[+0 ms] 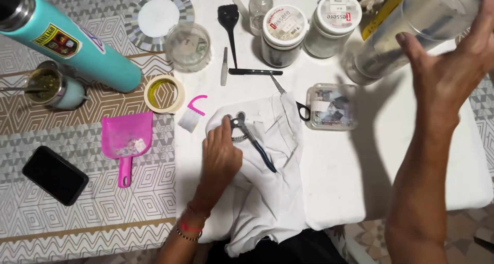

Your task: Using pliers to work on a small object and cleaning the workspace with a brush and dustpan.

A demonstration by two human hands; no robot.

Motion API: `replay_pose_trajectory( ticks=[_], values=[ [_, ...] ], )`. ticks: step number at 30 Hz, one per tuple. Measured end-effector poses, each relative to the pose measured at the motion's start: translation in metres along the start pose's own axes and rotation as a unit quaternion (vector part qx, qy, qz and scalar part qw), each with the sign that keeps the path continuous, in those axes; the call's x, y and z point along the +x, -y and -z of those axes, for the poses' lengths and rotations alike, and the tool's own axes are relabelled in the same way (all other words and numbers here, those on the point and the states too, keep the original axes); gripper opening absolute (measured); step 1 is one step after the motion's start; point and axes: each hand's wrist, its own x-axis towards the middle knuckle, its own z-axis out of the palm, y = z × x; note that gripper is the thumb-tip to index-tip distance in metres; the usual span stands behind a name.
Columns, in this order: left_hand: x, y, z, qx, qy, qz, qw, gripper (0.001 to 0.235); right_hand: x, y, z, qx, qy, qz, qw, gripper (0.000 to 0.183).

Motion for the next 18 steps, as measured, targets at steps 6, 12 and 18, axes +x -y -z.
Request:
replay_pose_trajectory(
  ticks=[6, 12, 18],
  values=[
    [0.027, -0.083, 0.059, 0.170, -0.023, -0.176, 0.969, 0.055, -0.057, -0.020, -0.024, 0.049, -0.109, -0.044, 0.992, 0.066],
    [0.085, -0.223, 0.062, 0.001, 0.056, -0.501, 0.863, 0.049, -0.118, 0.014, -0.059, 0.168, -0.249, 0.026, 0.953, 0.051],
    [0.138, -0.281, -0.092, 0.346, 0.129, -0.445, 0.816, 0.043, -0.107, 0.029, -0.086, 0.637, -0.410, -0.251, 0.603, 0.040]
  ],
)
